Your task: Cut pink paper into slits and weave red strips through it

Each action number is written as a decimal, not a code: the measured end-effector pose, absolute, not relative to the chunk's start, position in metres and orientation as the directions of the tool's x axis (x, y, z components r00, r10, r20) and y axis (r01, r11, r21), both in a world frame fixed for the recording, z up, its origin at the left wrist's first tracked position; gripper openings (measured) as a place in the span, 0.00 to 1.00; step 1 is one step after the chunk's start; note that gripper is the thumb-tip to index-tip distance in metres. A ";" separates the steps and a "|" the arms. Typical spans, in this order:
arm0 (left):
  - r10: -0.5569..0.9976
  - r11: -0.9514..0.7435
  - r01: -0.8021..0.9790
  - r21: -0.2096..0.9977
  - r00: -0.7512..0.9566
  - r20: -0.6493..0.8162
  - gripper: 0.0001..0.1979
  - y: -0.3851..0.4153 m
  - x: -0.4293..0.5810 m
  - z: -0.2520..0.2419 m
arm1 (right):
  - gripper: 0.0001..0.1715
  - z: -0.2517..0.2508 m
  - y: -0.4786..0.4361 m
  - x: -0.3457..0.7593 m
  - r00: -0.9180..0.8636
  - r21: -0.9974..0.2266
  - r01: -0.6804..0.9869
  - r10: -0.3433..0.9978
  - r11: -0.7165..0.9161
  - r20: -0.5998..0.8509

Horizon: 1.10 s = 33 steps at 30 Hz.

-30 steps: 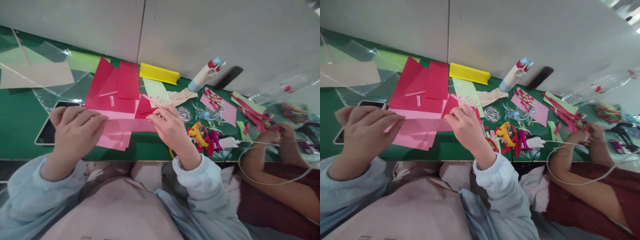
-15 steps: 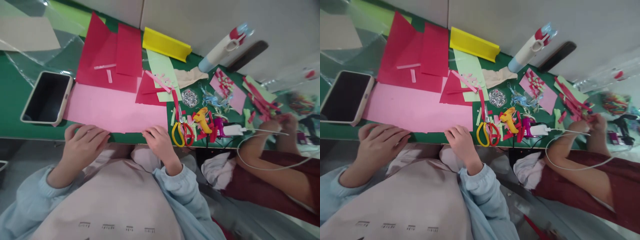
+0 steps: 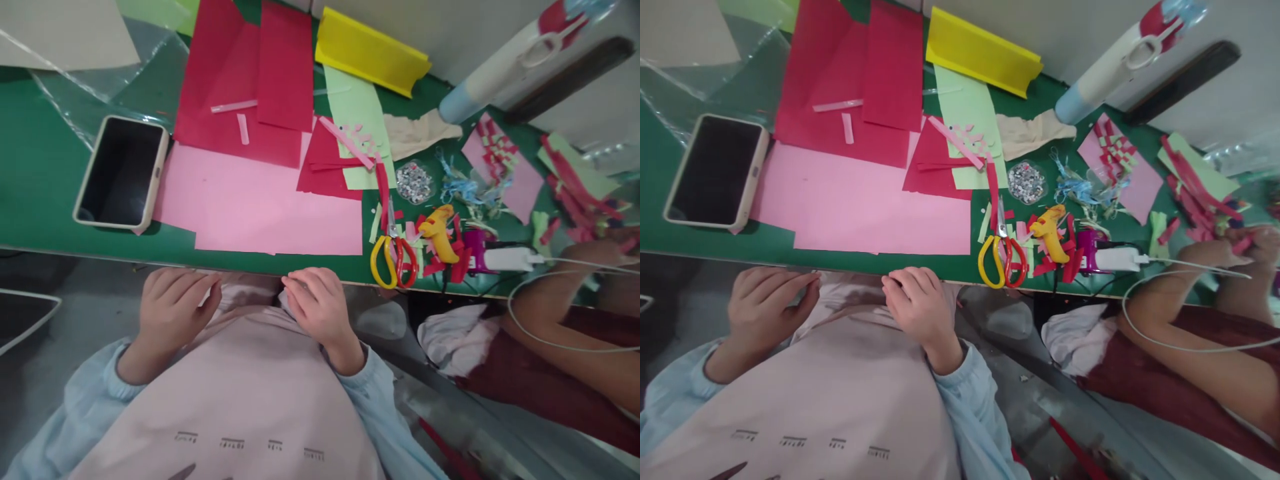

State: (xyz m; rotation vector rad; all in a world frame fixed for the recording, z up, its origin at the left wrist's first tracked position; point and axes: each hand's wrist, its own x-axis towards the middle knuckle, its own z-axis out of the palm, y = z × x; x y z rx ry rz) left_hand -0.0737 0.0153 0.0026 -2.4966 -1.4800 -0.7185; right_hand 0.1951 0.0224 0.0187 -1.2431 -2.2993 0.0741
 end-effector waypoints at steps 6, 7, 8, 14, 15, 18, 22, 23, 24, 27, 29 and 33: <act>0.806 -0.476 0.869 0.135 0.370 0.461 0.09 0.017 -0.079 0.004 | 0.10 0.020 0.025 0.174 -0.523 -0.288 0.719 0.765 0.633 0.375; 0.812 -0.468 0.873 0.137 0.363 0.457 0.10 0.017 -0.079 0.005 | 0.10 0.020 0.025 0.172 -0.532 -0.286 0.713 0.759 0.641 0.376; 0.818 -0.459 0.877 0.140 0.356 0.451 0.10 0.017 -0.079 0.006 | 0.09 0.020 0.025 0.170 -0.540 -0.285 0.708 0.756 0.646 0.371; 0.787 -0.554 0.797 0.242 0.405 0.466 0.21 0.029 -0.075 0.007 | 0.12 0.021 0.021 0.167 -0.552 -0.302 0.731 0.790 0.612 0.267; 0.766 -0.595 0.761 0.259 0.439 0.469 0.24 0.032 -0.072 0.006 | 0.12 0.022 0.021 0.167 -0.553 -0.299 0.734 0.792 0.610 0.257; 0.728 -0.667 0.687 0.289 0.516 0.452 0.30 0.041 -0.063 0.004 | 0.16 0.023 0.022 0.167 -0.549 -0.271 0.758 0.804 0.594 0.226; 0.727 -0.679 0.664 0.313 0.546 0.417 0.32 0.048 -0.050 0.005 | 0.20 0.023 0.022 0.170 -0.516 -0.226 0.797 0.826 0.560 0.225; 0.726 -0.680 0.663 0.313 0.551 0.412 0.32 0.049 -0.047 0.006 | 0.20 0.022 0.021 0.173 -0.504 -0.222 0.805 0.832 0.550 0.232; 0.724 -0.682 0.663 0.309 0.554 0.410 0.32 0.049 -0.045 0.006 | 0.20 0.022 0.021 0.176 -0.486 -0.221 0.816 0.841 0.535 0.238; 0.715 -0.689 0.665 0.287 0.562 0.415 0.30 0.053 -0.040 0.006 | 0.18 0.020 0.020 0.193 -0.385 -0.243 0.863 0.888 0.443 0.252; 0.705 -0.699 0.661 0.273 0.573 0.418 0.30 0.056 -0.034 0.006 | 0.17 0.019 0.023 0.208 -0.283 -0.267 0.898 0.923 0.350 0.260; 0.643 -0.758 0.607 0.239 0.633 0.432 0.27 0.067 -0.015 0.009 | 0.18 0.017 0.033 0.237 -0.123 -0.273 0.942 0.957 0.196 0.263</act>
